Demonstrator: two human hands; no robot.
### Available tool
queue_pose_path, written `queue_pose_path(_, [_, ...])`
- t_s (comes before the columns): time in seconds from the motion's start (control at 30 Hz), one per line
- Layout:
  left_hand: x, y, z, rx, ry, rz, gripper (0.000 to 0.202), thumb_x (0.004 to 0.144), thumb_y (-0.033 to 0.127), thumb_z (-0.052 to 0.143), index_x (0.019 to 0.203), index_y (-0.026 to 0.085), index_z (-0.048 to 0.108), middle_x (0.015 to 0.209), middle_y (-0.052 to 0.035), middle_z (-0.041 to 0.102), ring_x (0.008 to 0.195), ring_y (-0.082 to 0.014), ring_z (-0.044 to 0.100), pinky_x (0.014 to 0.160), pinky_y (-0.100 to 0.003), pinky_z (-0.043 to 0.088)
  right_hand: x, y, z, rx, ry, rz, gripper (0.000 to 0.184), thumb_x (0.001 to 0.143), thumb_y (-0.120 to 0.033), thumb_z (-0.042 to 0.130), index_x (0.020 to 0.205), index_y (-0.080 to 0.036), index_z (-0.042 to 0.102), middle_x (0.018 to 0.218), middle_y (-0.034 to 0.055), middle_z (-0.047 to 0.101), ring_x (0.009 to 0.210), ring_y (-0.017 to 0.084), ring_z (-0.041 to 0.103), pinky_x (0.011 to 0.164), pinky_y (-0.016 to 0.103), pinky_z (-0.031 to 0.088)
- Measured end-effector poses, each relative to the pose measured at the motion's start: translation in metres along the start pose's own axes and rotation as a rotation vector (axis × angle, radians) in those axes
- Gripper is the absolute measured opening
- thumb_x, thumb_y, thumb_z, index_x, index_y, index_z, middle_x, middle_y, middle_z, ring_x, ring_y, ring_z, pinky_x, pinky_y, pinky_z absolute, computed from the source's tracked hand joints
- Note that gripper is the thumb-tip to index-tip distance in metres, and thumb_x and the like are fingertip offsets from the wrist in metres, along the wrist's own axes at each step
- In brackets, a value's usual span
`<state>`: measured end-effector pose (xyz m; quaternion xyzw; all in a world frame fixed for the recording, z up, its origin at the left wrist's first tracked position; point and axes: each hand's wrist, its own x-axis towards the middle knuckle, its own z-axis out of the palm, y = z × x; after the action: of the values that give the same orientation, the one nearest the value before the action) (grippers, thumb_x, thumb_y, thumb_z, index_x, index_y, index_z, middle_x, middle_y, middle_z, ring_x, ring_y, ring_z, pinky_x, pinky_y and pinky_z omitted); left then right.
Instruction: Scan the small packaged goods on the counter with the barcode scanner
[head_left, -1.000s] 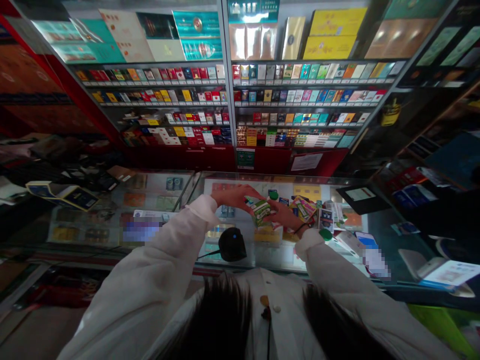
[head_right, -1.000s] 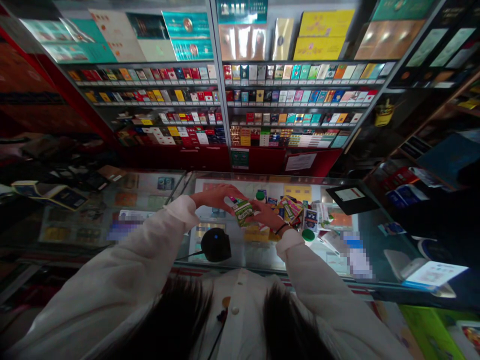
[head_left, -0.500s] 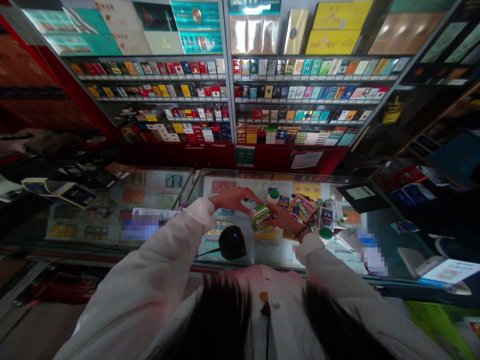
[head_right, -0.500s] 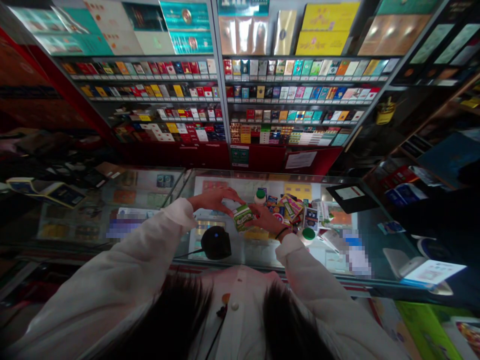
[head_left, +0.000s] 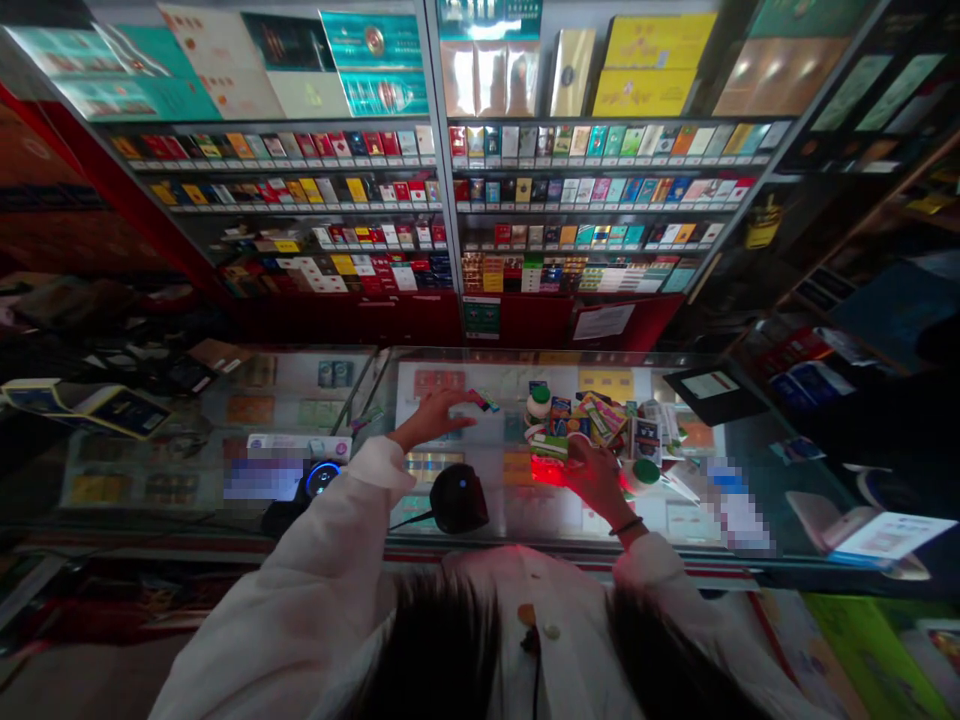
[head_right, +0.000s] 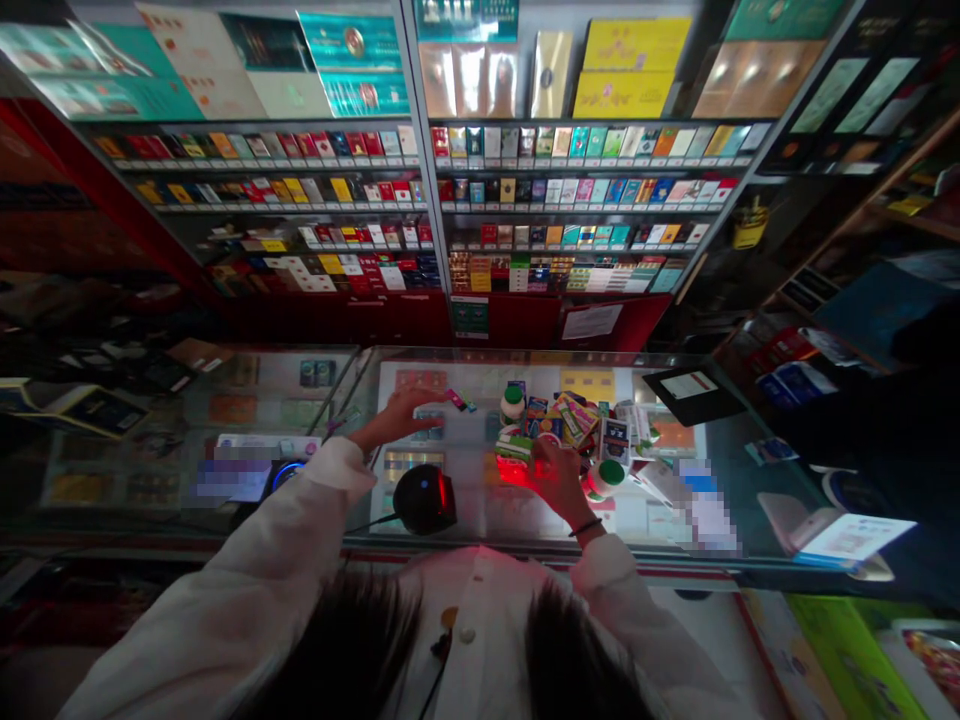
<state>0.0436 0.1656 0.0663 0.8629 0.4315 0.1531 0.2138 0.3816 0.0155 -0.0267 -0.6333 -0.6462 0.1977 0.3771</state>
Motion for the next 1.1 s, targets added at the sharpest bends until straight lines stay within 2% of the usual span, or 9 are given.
queue_pose_path(0.07, [-0.014,-0.013,0.007,0.044,0.074,-0.157,0.049,0.089,0.046,0.071,0.134,0.027,0.068,0.136,-0.0092,0.070,0.133,-0.0300,0.058,0.114,-0.048,0.040,-0.015,0.004,0.006,-0.087,0.086,0.019,0.059,0.077,-0.055,0.076,0.123,-0.020,0.066,0.105,0.0111,0.078,0.105,0.034,0.070,0.109,0.061,0.037])
queue_pose_path(0.17, [-0.036,-0.023,0.015,0.119,0.120,-0.319,0.045,0.092,0.042,0.067,0.135,0.029,0.067,0.139,-0.0079,0.068,0.134,-0.0312,0.056,0.115,-0.049,0.039,-0.032,-0.002,0.019,-0.164,0.138,-0.070,0.051,0.082,-0.057,0.074,0.120,-0.023,0.069,0.117,0.0127,0.075,0.113,0.034,0.066,0.110,0.057,0.033])
queue_pose_path(0.27, [-0.053,-0.026,0.022,0.145,0.116,-0.367,0.046,0.092,0.039,0.067,0.137,0.030,0.066,0.141,-0.0074,0.067,0.135,-0.0315,0.055,0.114,-0.049,0.039,-0.039,-0.016,0.031,-0.269,0.169,-0.124,0.042,0.089,-0.052,0.070,0.123,-0.027,0.070,0.125,0.0105,0.072,0.121,0.034,0.059,0.112,0.055,0.028])
queue_pose_path(0.4, [-0.070,-0.027,0.029,0.202,0.147,-0.426,0.046,0.092,0.038,0.067,0.137,0.030,0.066,0.144,-0.0070,0.064,0.136,-0.0322,0.053,0.113,-0.049,0.040,-0.040,-0.025,0.031,-0.462,0.263,-0.058,0.037,0.092,-0.051,0.066,0.119,-0.029,0.074,0.139,0.0117,0.062,0.133,0.040,0.045,0.112,0.059,0.024])
queue_pose_path(0.5, [-0.081,-0.027,0.033,0.265,0.176,-0.512,0.046,0.092,0.037,0.066,0.138,0.032,0.065,0.147,-0.0072,0.061,0.139,-0.0339,0.049,0.113,-0.052,0.038,-0.039,-0.022,0.024,-0.519,0.313,0.028,0.039,0.091,-0.052,0.066,0.119,-0.028,0.076,0.144,0.0159,0.055,0.133,0.043,0.044,0.108,0.060,0.029])
queue_pose_path(0.6, [-0.091,-0.028,0.037,0.341,0.202,-0.555,0.047,0.092,0.034,0.064,0.139,0.031,0.064,0.150,-0.0091,0.058,0.142,-0.0352,0.045,0.114,-0.053,0.036,-0.039,-0.015,0.022,-0.548,0.275,0.050,0.041,0.091,-0.053,0.063,0.122,-0.029,0.076,0.145,0.0173,0.053,0.131,0.044,0.044,0.104,0.062,0.031])
queue_pose_path(0.73, [-0.100,-0.032,0.042,0.463,0.216,-0.611,0.052,0.092,0.031,0.059,0.142,0.022,0.059,0.149,-0.0145,0.057,0.141,-0.0375,0.043,0.114,-0.053,0.034,-0.035,-0.006,0.028,-0.609,0.292,0.043,0.042,0.093,-0.054,0.060,0.124,-0.030,0.074,0.147,0.0176,0.051,0.131,0.043,0.043,0.103,0.062,0.031])
queue_pose_path(0.93, [-0.102,-0.036,0.050,0.614,0.130,-0.734,0.041,0.092,0.022,0.046,0.124,0.007,0.066,0.122,-0.0261,0.066,0.127,-0.0413,0.052,0.103,-0.052,0.037,-0.021,0.005,0.028,-0.656,0.269,0.022,0.043,0.090,-0.053,0.067,0.124,-0.027,0.072,0.149,0.0184,0.050,0.132,0.041,0.042,0.105,0.057,0.031])
queue_pose_path(1.1, [-0.099,-0.041,0.056,0.619,0.070,-0.819,0.036,0.092,0.021,0.042,0.114,0.011,0.069,0.109,-0.0214,0.071,0.114,-0.0404,0.059,0.094,-0.051,0.039,-0.018,0.003,0.021,-0.660,0.231,-0.045,0.044,0.091,-0.053,0.064,0.127,-0.029,0.070,0.150,0.0156,0.051,0.135,0.037,0.042,0.107,0.053,0.031])
